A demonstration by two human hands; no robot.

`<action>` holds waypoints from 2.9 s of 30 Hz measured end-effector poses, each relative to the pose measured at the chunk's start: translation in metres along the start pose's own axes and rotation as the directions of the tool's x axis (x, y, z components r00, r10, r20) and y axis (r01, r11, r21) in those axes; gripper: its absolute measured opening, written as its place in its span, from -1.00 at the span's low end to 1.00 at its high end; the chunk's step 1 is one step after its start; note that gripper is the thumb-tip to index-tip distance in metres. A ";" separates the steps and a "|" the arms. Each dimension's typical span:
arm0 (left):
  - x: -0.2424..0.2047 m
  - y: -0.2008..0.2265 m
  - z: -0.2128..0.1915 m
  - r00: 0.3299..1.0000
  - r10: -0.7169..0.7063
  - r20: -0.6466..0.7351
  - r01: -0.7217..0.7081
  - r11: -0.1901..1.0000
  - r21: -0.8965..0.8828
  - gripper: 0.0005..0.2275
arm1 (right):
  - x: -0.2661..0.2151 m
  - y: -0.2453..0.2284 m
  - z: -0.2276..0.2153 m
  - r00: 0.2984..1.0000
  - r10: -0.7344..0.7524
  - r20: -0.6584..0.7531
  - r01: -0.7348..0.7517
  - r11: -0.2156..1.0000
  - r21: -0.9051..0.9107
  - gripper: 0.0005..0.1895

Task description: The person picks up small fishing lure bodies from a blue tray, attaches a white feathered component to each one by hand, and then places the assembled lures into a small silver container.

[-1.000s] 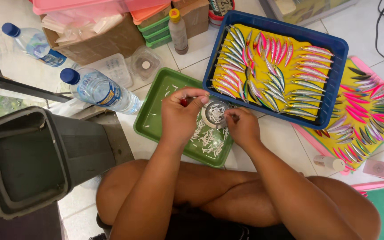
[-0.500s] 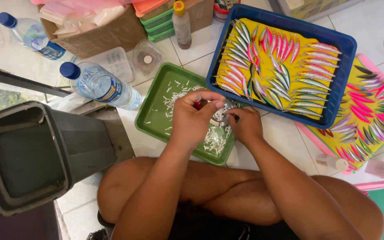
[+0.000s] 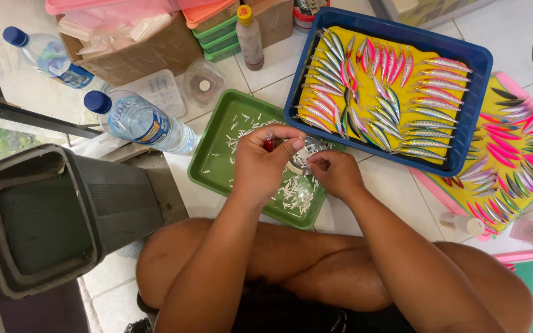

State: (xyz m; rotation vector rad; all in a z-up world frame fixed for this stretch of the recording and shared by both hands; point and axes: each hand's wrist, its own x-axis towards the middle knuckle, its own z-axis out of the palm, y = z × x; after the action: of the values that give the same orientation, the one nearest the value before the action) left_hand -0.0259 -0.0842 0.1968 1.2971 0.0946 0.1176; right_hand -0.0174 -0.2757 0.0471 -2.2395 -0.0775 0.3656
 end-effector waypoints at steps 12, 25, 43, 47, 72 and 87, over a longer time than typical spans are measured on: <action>0.012 -0.011 -0.017 0.997 0.021 0.073 -0.014 0.995 -0.104 -0.89 | 0.000 -0.029 -0.015 0.990 -0.124 0.072 0.117 0.990 0.084 -0.56; 0.010 -0.013 -0.016 0.992 0.013 0.129 0.001 0.994 -0.106 -0.90 | 0.001 -0.010 -0.012 0.993 0.031 0.110 -0.042 0.995 0.095 -0.51; 0.019 -0.017 -0.025 0.969 0.099 0.228 -0.064 0.986 -0.156 -0.87 | -0.022 -0.086 -0.042 0.991 0.031 0.131 -0.124 0.588 0.800 -0.85; 0.017 -0.014 -0.020 0.951 0.082 0.297 -0.055 0.994 -0.098 -0.89 | -0.035 -0.107 -0.064 0.965 0.006 0.262 -0.240 0.425 0.873 -0.75; 0.020 -0.028 -0.015 0.898 0.054 0.437 -0.027 0.997 -0.067 -0.89 | -0.031 -0.080 -0.057 0.933 0.061 0.356 -0.358 0.285 0.889 -0.83; 0.020 -0.022 -0.014 0.882 0.064 0.467 -0.039 0.997 -0.063 -0.90 | -0.031 -0.077 -0.057 0.925 0.034 0.380 -0.372 0.299 0.879 -0.87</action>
State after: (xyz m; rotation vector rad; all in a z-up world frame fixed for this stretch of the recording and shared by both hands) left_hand -0.0072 -0.0742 0.1716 1.2442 -0.3580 -0.1518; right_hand -0.0254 -0.2743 0.1469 -0.9506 0.2391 0.6757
